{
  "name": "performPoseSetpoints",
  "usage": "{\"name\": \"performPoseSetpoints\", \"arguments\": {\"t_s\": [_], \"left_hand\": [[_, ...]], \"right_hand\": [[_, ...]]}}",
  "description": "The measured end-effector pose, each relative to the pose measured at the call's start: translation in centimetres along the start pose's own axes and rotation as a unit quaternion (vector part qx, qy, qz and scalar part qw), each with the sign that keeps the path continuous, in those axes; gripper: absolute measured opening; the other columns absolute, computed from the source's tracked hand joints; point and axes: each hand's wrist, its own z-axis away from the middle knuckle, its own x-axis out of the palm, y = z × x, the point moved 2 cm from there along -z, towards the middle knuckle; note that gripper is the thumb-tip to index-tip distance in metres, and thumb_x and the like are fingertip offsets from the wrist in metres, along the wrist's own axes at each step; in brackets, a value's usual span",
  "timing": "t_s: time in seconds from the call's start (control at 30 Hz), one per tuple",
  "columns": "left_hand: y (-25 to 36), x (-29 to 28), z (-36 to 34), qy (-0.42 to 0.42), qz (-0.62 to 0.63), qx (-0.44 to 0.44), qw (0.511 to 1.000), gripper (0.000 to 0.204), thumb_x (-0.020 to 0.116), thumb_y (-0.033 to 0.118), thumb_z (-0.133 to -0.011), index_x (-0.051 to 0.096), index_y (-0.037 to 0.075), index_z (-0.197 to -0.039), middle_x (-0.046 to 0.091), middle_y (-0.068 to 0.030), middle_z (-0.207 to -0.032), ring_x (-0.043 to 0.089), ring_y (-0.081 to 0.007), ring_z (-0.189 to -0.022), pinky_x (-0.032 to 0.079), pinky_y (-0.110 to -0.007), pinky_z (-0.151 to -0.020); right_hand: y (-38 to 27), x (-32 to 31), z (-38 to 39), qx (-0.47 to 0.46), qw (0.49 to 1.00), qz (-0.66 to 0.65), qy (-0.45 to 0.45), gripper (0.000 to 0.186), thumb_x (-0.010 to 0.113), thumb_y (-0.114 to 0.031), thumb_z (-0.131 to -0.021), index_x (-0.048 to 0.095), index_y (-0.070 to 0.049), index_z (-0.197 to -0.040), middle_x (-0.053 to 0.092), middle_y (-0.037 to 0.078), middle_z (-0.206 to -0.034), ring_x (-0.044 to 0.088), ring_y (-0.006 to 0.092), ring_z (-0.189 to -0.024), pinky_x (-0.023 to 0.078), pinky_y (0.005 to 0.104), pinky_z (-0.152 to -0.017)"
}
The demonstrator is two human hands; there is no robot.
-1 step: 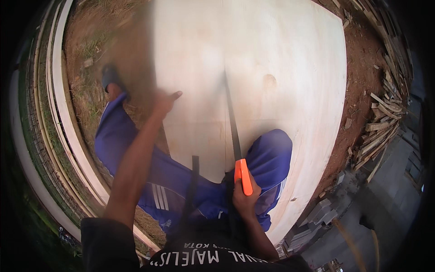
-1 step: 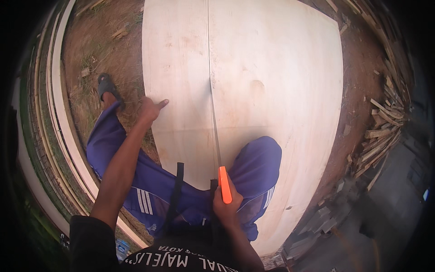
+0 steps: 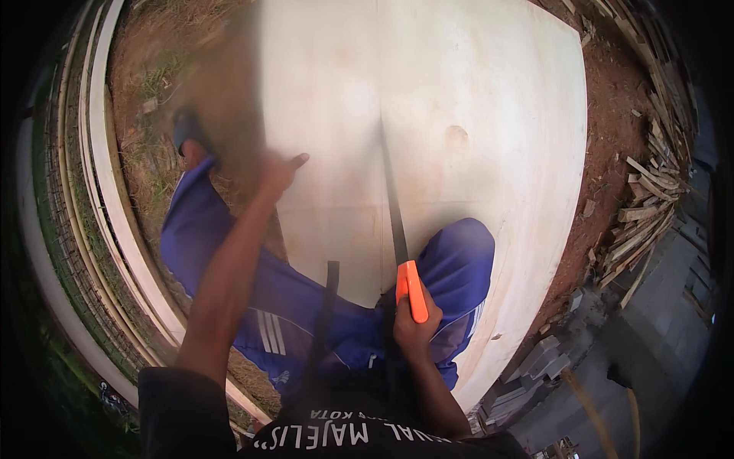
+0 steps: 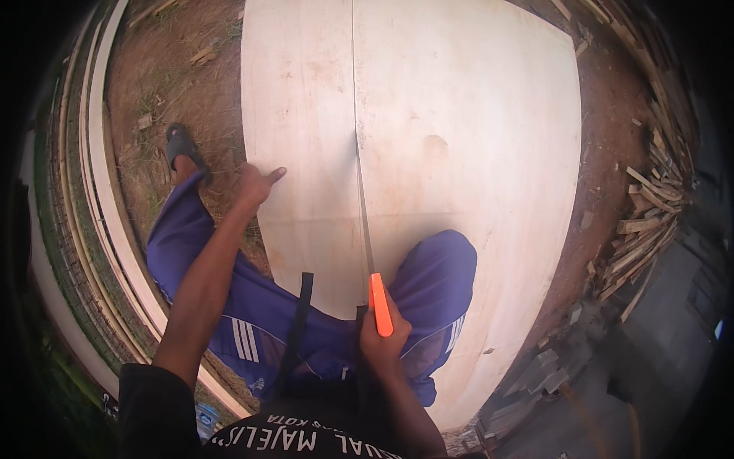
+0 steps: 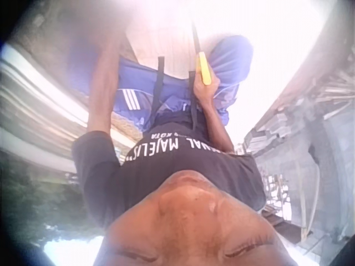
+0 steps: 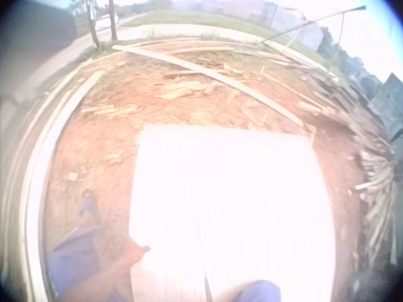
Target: The person sits on the ground and uses a hand saw to cut a large sheet of plywood. They hold the sheet steady with one hand and saw with the other, pausing briefly to reposition the sheet before continuing the cut.
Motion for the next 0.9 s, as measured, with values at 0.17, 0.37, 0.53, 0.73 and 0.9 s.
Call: {"name": "performPoseSetpoints", "arguments": {"t_s": [0.17,0.37,0.53,0.73,0.9], "left_hand": [[-3.2,2.9,-3.7,-0.009,0.036,0.051,0.998,0.102,0.086,0.038,-0.085,0.025,-0.019,-0.144,0.048,-0.0339,-0.143,0.053,-0.0377,-0.133,0.044,-0.045,-0.111],[-3.4,2.0,-5.0,-0.040,0.052,0.008,0.998,0.106,0.086,0.037,-0.085,0.021,-0.022,-0.144,0.045,-0.0366,-0.145,0.053,-0.0383,-0.133,0.046,-0.044,-0.111],[-2.0,1.4,-3.4,-0.014,0.025,0.022,0.999,0.107,0.086,0.038,-0.085,0.019,-0.022,-0.145,0.044,-0.0377,-0.146,0.054,-0.0394,-0.132,0.046,-0.045,-0.110],[-0.8,2.0,-4.2,-0.021,0.007,0.025,0.999,0.109,0.087,0.041,-0.083,0.022,-0.021,-0.143,0.049,-0.0377,-0.142,0.057,-0.0422,-0.129,0.050,-0.047,-0.105],[-0.8,1.2,-3.6,-0.037,0.004,-0.001,0.999,0.108,0.088,0.044,-0.081,0.026,-0.021,-0.142,0.051,-0.0381,-0.140,0.060,-0.0434,-0.126,0.053,-0.047,-0.102]], "right_hand": [[0.0,8.4,-15.2,0.056,0.997,-0.052,0.021,0.050,0.055,0.003,-0.086,0.066,0.000,-0.135,0.058,0.004,-0.070,0.050,0.0097,-0.061,0.047,0.0294,-0.059],[-1.0,1.9,-5.2,0.038,0.999,-0.007,0.006,0.048,0.055,0.005,-0.087,0.065,0.004,-0.133,0.067,0.009,-0.081,0.061,0.0129,-0.070,0.054,0.0298,-0.072],[-2.5,-0.8,-1.6,0.076,0.997,-0.030,-0.015,0.047,0.056,0.007,-0.085,0.065,0.008,-0.131,0.071,0.012,-0.088,0.066,0.0137,-0.075,0.054,0.0279,-0.077],[-2.6,6.4,-17.2,0.090,0.996,-0.002,-0.022,0.046,0.056,0.003,-0.085,0.068,0.002,-0.129,0.055,0.008,-0.064,0.051,0.0127,-0.058,0.047,0.0337,-0.059],[-0.8,2.2,-7.5,0.072,0.997,-0.029,0.010,0.044,0.060,0.003,-0.086,0.066,0.004,-0.130,0.066,0.012,-0.077,0.061,0.0176,-0.064,0.053,0.0322,-0.069]]}}
